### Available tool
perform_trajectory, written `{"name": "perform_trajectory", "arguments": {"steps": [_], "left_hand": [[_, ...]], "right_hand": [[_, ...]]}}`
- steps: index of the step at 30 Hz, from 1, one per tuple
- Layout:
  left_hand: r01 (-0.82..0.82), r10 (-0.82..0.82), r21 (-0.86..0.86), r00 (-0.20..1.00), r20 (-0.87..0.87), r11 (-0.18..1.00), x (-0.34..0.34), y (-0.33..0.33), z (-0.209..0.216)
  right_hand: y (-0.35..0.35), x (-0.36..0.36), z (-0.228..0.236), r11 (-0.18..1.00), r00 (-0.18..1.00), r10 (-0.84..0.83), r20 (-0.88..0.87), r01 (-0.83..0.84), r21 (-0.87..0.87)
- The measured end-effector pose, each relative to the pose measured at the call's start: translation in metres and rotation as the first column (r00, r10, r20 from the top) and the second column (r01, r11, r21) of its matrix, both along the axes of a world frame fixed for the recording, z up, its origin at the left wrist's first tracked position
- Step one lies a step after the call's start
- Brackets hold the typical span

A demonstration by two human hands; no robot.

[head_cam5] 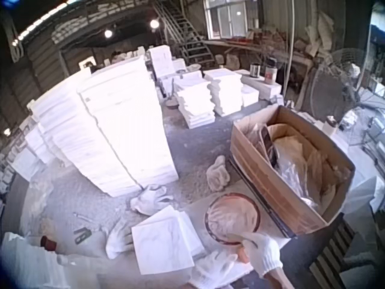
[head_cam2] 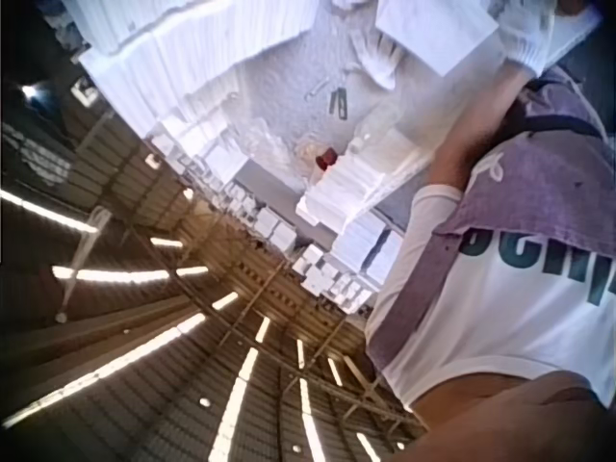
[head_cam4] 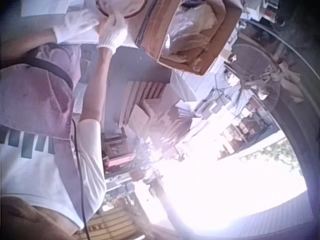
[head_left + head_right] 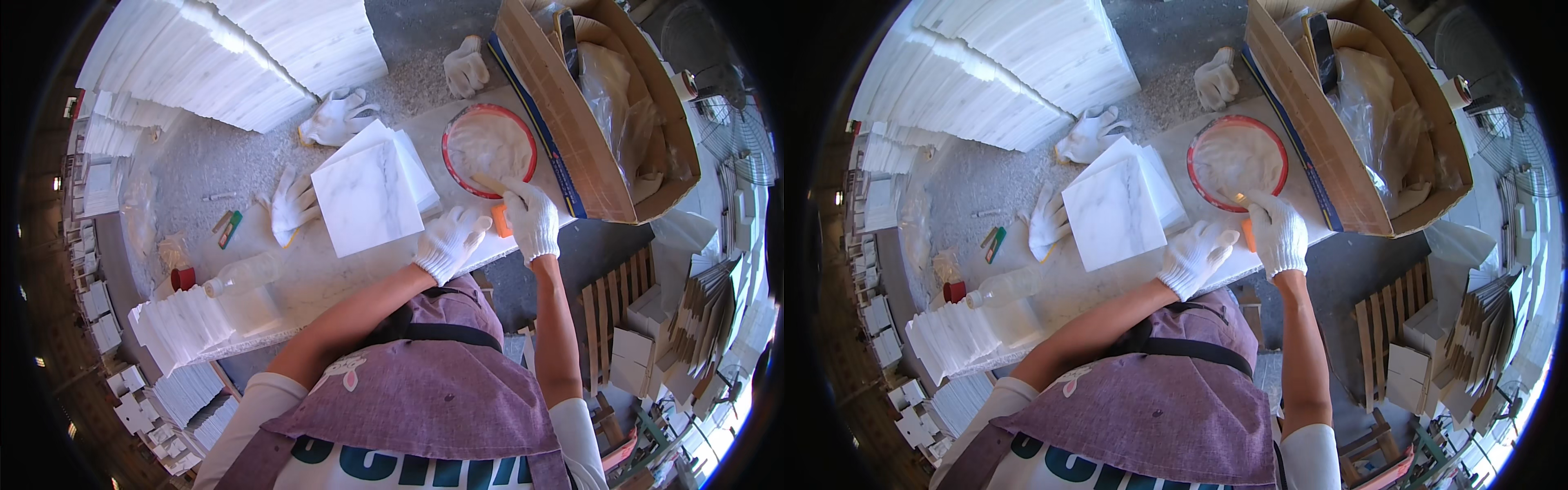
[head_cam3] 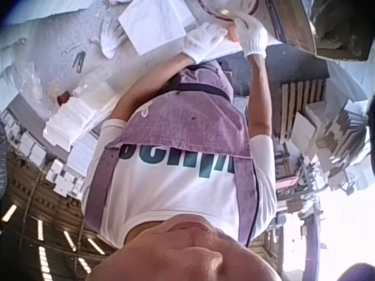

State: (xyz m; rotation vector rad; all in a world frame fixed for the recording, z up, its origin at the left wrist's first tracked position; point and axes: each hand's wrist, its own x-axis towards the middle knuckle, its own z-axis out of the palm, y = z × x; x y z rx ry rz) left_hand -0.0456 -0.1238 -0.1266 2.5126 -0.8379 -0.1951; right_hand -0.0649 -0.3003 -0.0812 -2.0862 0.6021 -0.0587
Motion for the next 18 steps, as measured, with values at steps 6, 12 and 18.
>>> {"name": "perform_trajectory", "arguments": {"steps": [6,12,18], "left_hand": [[0.039,-0.053,-0.229,0.997,-0.055,0.973,-0.002,0.013,0.020],[0.044,-0.136,-0.376,0.965,-0.222,0.926,-0.007,0.037,0.056],[-0.012,-0.159,-0.535,0.949,-0.272,0.845,-0.003,0.071,0.082]], "right_hand": [[0.000,-0.001,-0.016,0.997,0.999,-0.044,-0.019,0.045,0.058],[0.002,-0.002,-0.013,0.941,0.989,-0.133,-0.069,0.148,0.303],[0.008,-0.012,0.010,0.865,0.980,-0.199,-0.026,0.188,0.466]]}}
